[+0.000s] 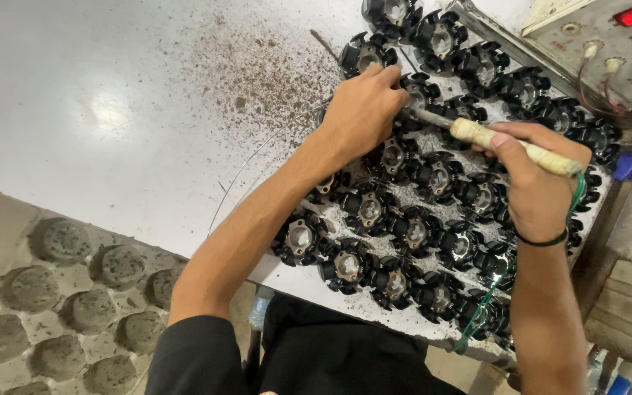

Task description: The person moves black rotor-like parts from a pile into a plastic tray and then arranges them in a grid on the workbench. They then use a handheld tool with a wooden handle to work on the center hub of each part one at a time, working through the grid.

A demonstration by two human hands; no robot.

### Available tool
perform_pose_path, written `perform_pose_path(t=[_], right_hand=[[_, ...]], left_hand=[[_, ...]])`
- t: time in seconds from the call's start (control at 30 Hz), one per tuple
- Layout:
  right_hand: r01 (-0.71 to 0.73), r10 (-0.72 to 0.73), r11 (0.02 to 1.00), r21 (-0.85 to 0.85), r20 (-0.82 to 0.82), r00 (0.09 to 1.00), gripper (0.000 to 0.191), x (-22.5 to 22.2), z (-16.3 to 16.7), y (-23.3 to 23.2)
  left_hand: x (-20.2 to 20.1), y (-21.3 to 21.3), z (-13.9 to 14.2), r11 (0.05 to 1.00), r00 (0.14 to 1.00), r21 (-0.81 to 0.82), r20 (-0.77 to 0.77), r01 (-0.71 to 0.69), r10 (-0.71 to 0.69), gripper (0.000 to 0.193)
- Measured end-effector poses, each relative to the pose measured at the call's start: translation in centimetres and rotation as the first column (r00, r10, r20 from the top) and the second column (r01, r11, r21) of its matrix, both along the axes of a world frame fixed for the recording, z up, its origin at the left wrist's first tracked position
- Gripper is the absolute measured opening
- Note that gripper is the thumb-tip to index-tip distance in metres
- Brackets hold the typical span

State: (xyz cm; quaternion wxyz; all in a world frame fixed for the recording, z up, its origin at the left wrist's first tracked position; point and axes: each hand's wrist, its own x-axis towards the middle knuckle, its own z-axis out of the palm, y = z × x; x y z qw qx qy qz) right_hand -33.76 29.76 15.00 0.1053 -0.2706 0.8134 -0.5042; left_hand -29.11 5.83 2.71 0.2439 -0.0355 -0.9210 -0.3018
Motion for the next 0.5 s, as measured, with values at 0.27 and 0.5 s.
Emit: perform_pose_path(t=[0.27, 0.5], right_hand=[[0.039, -0.032, 0.993, -0.110, 0.063, 0.998, 0.013, -0.8, -0.3, -0.7], [0.000, 0.007, 0.995, -0.096, 0.072, 0.997, 0.014, -1.6, -0.1, -0.4]], left_hand=[[-0.5, 0.3, -1.0, 0.999, 1.000, 0.048, 0.012, 0.006, -0.007, 0.019], [-0.5, 0.3, -0.5, 0.996, 0.996, 0.082, -0.089, 0.018, -0.011, 0.014]])
